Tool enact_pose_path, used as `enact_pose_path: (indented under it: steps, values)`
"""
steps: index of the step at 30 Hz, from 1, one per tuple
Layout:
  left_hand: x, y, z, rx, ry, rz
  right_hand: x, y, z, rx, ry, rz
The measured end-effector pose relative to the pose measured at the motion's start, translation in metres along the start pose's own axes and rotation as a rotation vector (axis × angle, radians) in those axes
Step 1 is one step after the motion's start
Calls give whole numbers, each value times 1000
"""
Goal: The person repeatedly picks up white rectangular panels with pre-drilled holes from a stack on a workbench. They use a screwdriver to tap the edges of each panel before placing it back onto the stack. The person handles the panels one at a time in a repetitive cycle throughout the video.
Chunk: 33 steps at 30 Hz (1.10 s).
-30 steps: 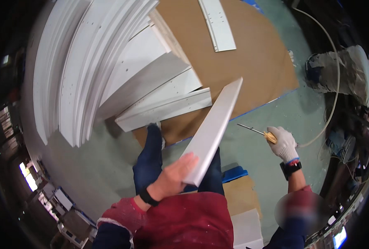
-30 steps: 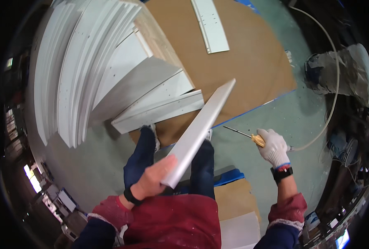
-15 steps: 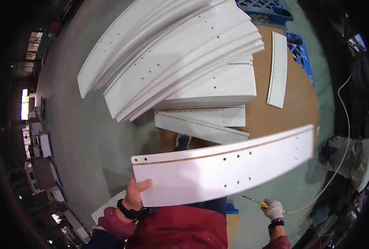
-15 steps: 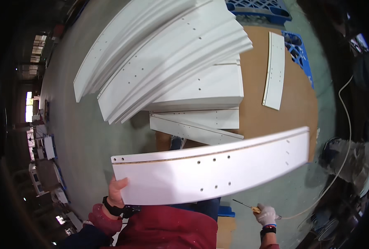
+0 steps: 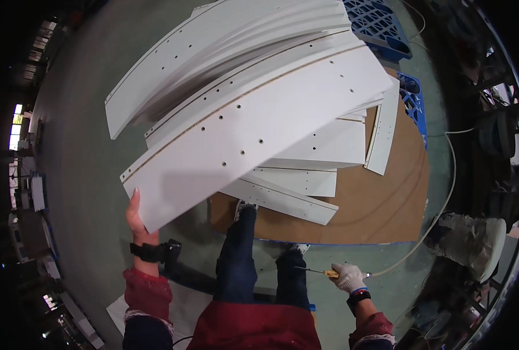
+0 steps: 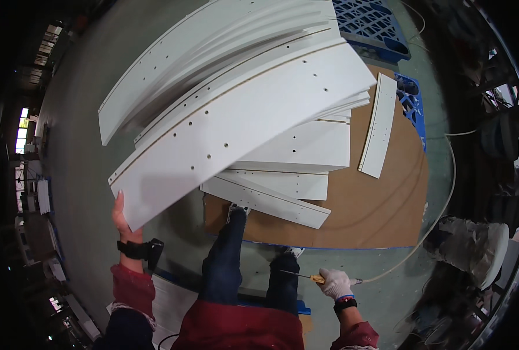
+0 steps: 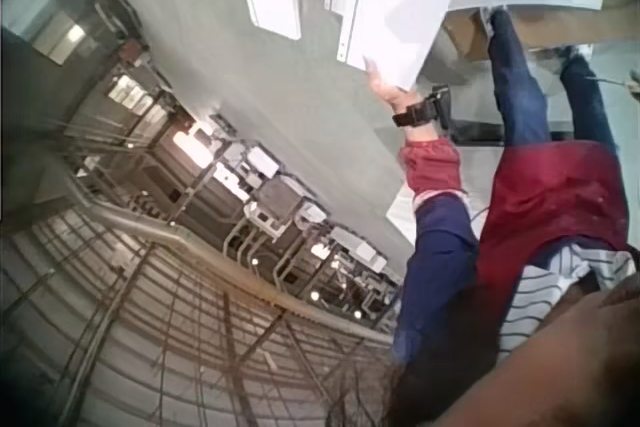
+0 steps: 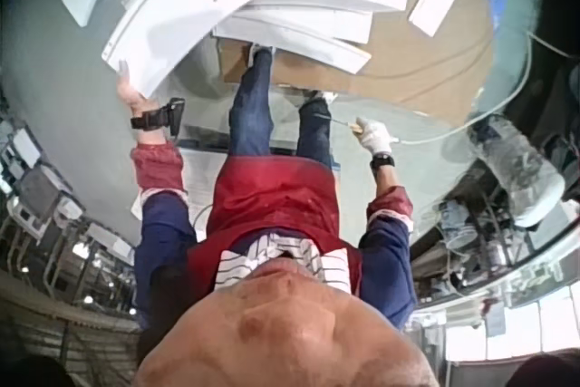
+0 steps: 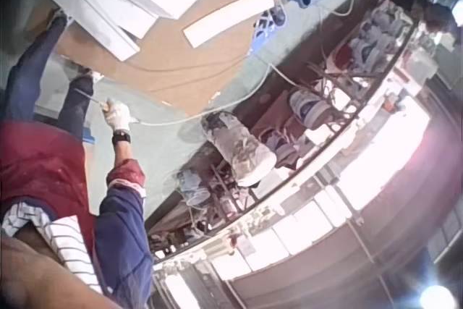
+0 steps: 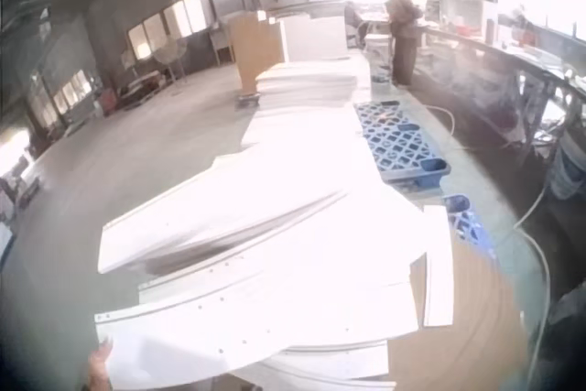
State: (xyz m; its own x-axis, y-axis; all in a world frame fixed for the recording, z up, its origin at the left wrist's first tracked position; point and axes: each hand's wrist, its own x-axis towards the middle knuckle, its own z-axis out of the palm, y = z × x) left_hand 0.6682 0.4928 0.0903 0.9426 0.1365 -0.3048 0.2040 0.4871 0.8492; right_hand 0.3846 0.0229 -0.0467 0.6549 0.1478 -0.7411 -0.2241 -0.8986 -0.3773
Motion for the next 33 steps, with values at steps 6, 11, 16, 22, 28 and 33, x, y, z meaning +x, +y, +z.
enact_pose_path:
  steps: [6, 11, 16, 22, 28, 33]
  values:
    - [46, 3, -16, 13, 28, -81, 7, 5, -4, -7, -29, 106]
    - [67, 22, 0, 442, 161, -26, 6, 5, -6, 7, -55, 122]
    - [55, 29, -8, 988, 320, 212, 10, -1, 0, 0, -65, 99]
    - [54, -52, -100, 510, 651, -30, 35, 2, 27, -13, -48, 75]
    - [97, -265, -179, 1274, 179, -306, 50, 34, 79, 17, 25, 73]
    - [153, -316, -221, 1565, -6, -278, 47, 60, 117, 26, 39, 138]
